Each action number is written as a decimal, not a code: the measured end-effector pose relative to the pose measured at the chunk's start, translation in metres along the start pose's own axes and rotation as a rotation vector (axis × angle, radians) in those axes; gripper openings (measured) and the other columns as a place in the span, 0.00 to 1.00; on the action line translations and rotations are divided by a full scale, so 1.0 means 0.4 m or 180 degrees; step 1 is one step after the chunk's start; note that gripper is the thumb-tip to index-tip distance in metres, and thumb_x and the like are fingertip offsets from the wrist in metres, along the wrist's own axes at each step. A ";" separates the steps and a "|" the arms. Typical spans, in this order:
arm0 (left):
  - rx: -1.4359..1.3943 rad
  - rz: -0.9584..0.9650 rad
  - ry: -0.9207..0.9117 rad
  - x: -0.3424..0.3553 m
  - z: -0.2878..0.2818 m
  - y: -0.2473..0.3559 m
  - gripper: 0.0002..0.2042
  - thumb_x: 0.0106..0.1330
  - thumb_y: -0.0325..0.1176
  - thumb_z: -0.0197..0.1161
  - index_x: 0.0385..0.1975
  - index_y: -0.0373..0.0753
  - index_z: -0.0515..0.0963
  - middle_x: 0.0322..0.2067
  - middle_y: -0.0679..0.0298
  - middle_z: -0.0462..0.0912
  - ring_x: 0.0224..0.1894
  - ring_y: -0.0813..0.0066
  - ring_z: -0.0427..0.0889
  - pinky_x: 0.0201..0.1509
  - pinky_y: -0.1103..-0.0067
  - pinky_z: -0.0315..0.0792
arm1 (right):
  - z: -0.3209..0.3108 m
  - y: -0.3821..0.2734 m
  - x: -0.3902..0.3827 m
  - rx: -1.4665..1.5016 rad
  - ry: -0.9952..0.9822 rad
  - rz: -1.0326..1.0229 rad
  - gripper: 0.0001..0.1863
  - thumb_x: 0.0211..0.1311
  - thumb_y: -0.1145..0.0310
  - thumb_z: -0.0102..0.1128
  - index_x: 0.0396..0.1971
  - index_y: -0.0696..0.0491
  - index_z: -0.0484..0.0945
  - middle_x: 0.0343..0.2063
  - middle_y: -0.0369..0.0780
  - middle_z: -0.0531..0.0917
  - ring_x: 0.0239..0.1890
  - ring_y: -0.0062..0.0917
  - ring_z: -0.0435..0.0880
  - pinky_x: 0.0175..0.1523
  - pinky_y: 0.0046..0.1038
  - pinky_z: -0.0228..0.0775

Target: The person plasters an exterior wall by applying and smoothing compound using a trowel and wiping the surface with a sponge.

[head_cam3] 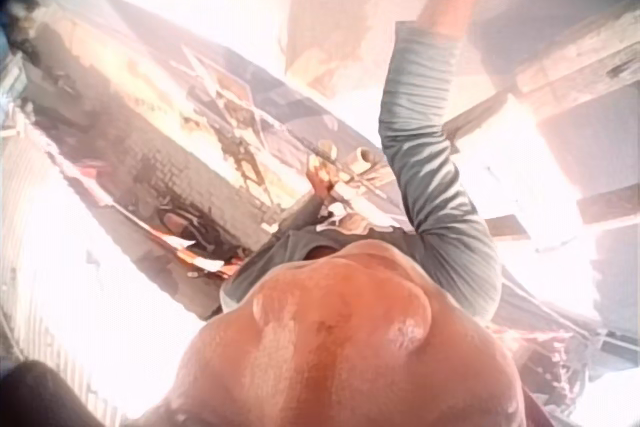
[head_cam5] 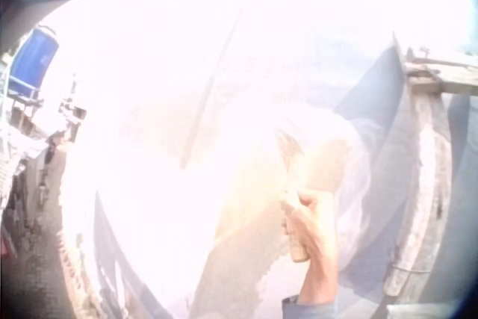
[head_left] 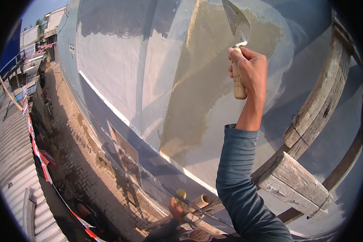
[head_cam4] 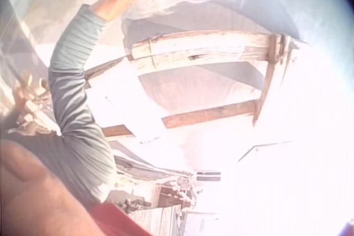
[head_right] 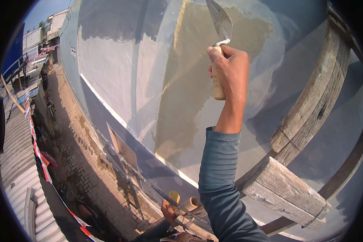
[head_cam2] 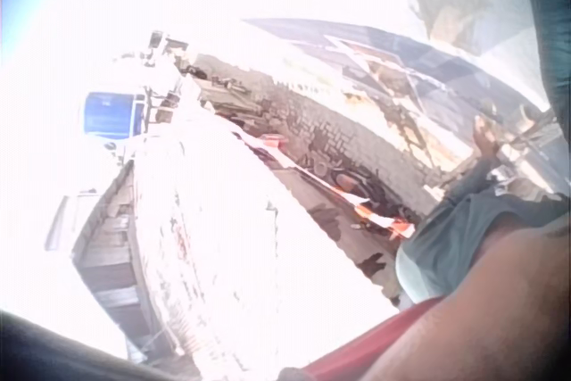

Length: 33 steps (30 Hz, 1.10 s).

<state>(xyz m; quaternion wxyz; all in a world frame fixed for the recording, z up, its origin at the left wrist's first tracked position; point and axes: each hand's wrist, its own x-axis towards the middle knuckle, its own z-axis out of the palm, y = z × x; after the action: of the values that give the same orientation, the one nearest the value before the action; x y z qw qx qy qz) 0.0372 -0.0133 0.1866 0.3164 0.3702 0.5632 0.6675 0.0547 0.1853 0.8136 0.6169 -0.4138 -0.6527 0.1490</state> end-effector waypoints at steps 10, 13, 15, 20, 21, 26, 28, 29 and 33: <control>0.0520 0.0307 0.0668 -0.020 0.042 -0.193 0.25 0.47 0.41 0.77 0.38 0.34 0.71 0.34 0.63 0.72 0.40 0.73 0.72 0.45 0.73 0.71 | 0.041 0.104 -0.099 -0.0434 -0.0595 0.0843 0.11 0.61 0.70 0.63 0.23 0.62 0.79 0.13 0.38 0.74 0.15 0.21 0.74 0.23 0.30 0.66; 0.0295 0.0201 0.0382 -0.007 0.024 -0.202 0.24 0.47 0.40 0.77 0.38 0.35 0.71 0.34 0.64 0.72 0.40 0.75 0.71 0.44 0.73 0.71 | 0.025 0.043 -0.032 -0.0348 -0.0275 0.0532 0.12 0.61 0.68 0.62 0.23 0.61 0.79 0.13 0.37 0.74 0.15 0.20 0.72 0.23 0.29 0.66; 0.0168 0.0026 0.0151 -0.009 0.026 -0.142 0.23 0.48 0.39 0.76 0.38 0.36 0.71 0.34 0.65 0.72 0.40 0.75 0.71 0.43 0.74 0.71 | -0.007 -0.008 -0.007 -0.0235 0.0133 0.0410 0.12 0.62 0.67 0.62 0.23 0.61 0.79 0.13 0.37 0.74 0.15 0.20 0.73 0.23 0.29 0.66; 0.0154 -0.0114 0.0032 -0.003 0.005 -0.018 0.23 0.48 0.38 0.76 0.37 0.37 0.70 0.34 0.65 0.72 0.40 0.76 0.71 0.43 0.74 0.71 | -0.015 -0.004 -0.018 -0.0101 0.0716 -0.0044 0.12 0.62 0.67 0.63 0.25 0.61 0.81 0.15 0.37 0.76 0.16 0.20 0.75 0.23 0.28 0.68; 0.0161 -0.0141 0.0007 -0.007 0.007 -0.014 0.23 0.49 0.38 0.76 0.37 0.37 0.70 0.34 0.65 0.72 0.40 0.76 0.71 0.43 0.75 0.71 | -0.005 0.028 -0.031 0.0109 0.0367 0.0033 0.12 0.62 0.67 0.63 0.25 0.62 0.81 0.15 0.37 0.76 0.16 0.20 0.76 0.23 0.27 0.69; 0.0167 -0.0208 -0.0049 0.008 0.002 0.017 0.22 0.49 0.37 0.76 0.37 0.37 0.70 0.34 0.65 0.72 0.40 0.77 0.71 0.43 0.75 0.71 | 0.096 0.073 -0.072 0.0248 -0.0425 0.0272 0.13 0.61 0.68 0.64 0.26 0.64 0.81 0.16 0.39 0.77 0.15 0.22 0.77 0.22 0.28 0.70; 0.0078 -0.0232 -0.0119 0.009 0.009 -0.001 0.22 0.49 0.37 0.76 0.37 0.37 0.69 0.35 0.66 0.72 0.40 0.77 0.71 0.44 0.75 0.72 | 0.109 0.073 -0.057 0.0104 -0.0365 0.0317 0.13 0.61 0.68 0.64 0.25 0.64 0.81 0.17 0.39 0.78 0.15 0.22 0.77 0.23 0.28 0.71; 0.0003 -0.0250 -0.0128 0.006 0.008 -0.027 0.23 0.49 0.37 0.76 0.38 0.38 0.69 0.35 0.66 0.72 0.40 0.77 0.71 0.44 0.75 0.72 | 0.116 0.075 -0.052 -0.0004 -0.0343 0.0341 0.12 0.61 0.68 0.64 0.25 0.63 0.80 0.18 0.40 0.78 0.16 0.22 0.78 0.23 0.29 0.71; -0.0549 -0.0317 0.0047 0.002 0.011 -0.149 0.25 0.50 0.39 0.77 0.41 0.38 0.69 0.36 0.66 0.72 0.41 0.77 0.73 0.47 0.75 0.73 | 0.129 0.055 -0.057 0.0131 -0.0074 0.0521 0.12 0.60 0.69 0.64 0.23 0.63 0.79 0.16 0.40 0.78 0.17 0.22 0.76 0.24 0.31 0.70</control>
<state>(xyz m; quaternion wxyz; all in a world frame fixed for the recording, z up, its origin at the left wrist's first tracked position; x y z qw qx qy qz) 0.0410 -0.0005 0.1283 0.3758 0.3083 0.5236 0.6997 0.0122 0.1984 0.7724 0.6034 -0.4512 -0.6207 0.2171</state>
